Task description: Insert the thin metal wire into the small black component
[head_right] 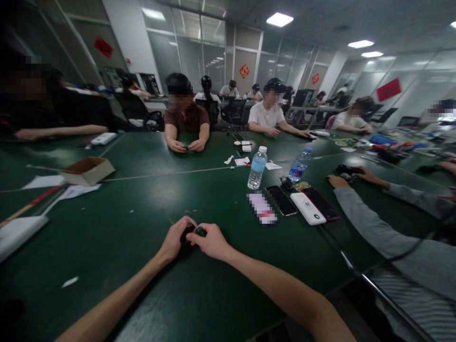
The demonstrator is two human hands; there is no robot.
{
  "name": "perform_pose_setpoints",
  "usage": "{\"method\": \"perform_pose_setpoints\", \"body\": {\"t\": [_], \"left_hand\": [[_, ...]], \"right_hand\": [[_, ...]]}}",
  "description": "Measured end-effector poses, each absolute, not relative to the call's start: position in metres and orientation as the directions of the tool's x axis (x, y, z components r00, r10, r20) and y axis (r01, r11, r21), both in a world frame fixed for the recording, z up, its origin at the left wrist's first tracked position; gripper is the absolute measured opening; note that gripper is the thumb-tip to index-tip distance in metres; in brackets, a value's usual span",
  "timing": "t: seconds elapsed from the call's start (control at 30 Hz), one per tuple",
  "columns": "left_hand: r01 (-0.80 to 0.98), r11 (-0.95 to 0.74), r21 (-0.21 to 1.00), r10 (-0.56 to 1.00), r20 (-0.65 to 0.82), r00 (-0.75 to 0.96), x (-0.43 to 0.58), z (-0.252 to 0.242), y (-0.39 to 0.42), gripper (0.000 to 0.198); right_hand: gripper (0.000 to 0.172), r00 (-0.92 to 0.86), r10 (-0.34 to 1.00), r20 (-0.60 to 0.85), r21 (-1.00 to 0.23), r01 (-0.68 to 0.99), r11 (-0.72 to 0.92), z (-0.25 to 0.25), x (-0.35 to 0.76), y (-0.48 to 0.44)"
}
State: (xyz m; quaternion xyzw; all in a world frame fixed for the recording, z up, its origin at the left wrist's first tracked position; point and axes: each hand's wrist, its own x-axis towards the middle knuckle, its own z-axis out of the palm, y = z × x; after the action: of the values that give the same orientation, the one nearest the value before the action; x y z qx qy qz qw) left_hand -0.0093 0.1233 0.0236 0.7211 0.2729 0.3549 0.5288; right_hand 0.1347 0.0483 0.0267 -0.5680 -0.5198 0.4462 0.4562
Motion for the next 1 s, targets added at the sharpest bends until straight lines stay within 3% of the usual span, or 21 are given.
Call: {"method": "perform_pose_setpoints", "body": {"t": [1.0], "left_hand": [[0.054, -0.280, 0.958, 0.764, 0.189, 0.617, -0.0090, 0.0232, 0.1253, 0.042]], "right_hand": [[0.033, 0.071, 0.997, 0.001, -0.992, 0.128, -0.008, 0.0242, 0.1351, 0.0480]]}}
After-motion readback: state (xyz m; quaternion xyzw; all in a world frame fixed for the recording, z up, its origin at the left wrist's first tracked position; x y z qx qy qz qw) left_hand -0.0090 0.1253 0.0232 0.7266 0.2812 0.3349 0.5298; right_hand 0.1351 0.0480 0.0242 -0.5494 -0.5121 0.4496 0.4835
